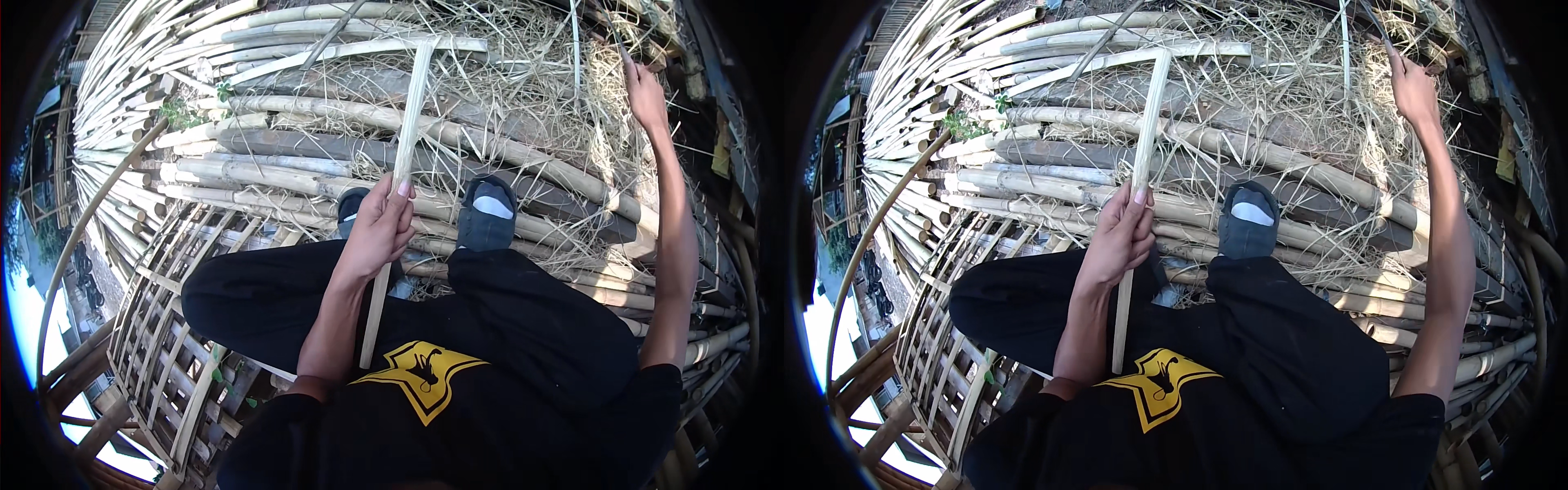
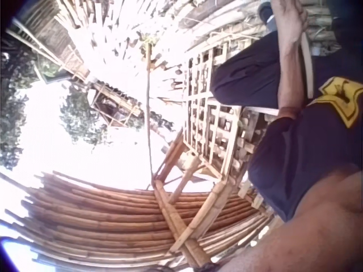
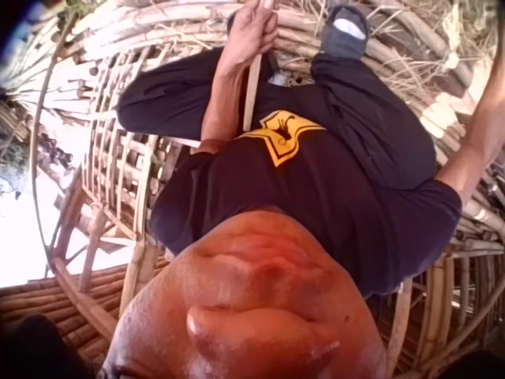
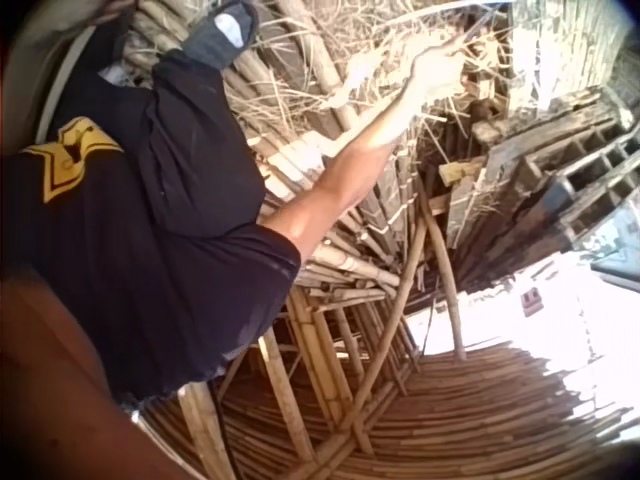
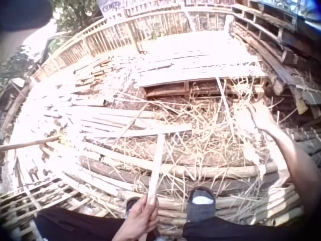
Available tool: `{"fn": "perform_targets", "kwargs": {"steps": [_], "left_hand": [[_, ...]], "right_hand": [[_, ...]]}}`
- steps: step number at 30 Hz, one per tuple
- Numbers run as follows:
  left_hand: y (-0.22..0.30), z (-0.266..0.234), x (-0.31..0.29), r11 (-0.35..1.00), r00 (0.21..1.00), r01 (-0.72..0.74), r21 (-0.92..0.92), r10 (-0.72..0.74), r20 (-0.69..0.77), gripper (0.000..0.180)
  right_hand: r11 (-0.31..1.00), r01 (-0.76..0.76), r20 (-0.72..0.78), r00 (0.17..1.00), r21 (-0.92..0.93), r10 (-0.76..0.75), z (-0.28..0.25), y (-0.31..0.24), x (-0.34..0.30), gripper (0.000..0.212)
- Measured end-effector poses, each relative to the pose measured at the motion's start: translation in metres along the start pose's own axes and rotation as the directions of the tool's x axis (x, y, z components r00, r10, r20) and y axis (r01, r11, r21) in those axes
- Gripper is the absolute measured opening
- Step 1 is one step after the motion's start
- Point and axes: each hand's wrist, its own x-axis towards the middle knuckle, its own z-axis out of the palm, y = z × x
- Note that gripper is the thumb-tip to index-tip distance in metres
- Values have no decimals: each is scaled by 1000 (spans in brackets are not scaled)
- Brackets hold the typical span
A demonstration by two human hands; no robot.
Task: The person scrapes a thin strip of wood with a knife by hand while sitting on a bamboo slat floor.
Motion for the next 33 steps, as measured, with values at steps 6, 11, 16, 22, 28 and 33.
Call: {"fn": "perform_targets", "kwargs": {"steps": [6,11,16,22,28,33], "left_hand": [[-21,4,14,975,998,-2,220,15,-56,22],[-28,1,24,857,979,-76,510,161,-125,27],[-27,3,20,829,968,-90,552,202,-146,26],[-31,3,8,900,987,-138,414,157,-13,24],[-13,5,13,986,1000,3,168,-1,-12,23],[-3,11,21,956,999,-47,289,44,19,23]], "right_hand": [[870,190,287,894,454,-345,8,-110,-107,54],[745,443,470,584,498,-661,17,-165,-175,32],[752,552,386,645,360,-659,36,-158,-158,43],[998,66,223,973,11,-67,24,-28,-29,58],[791,-122,290,954,599,-73,23,-65,-68,54],[769,162,207,910,618,-358,-3,-141,-96,41]]}}
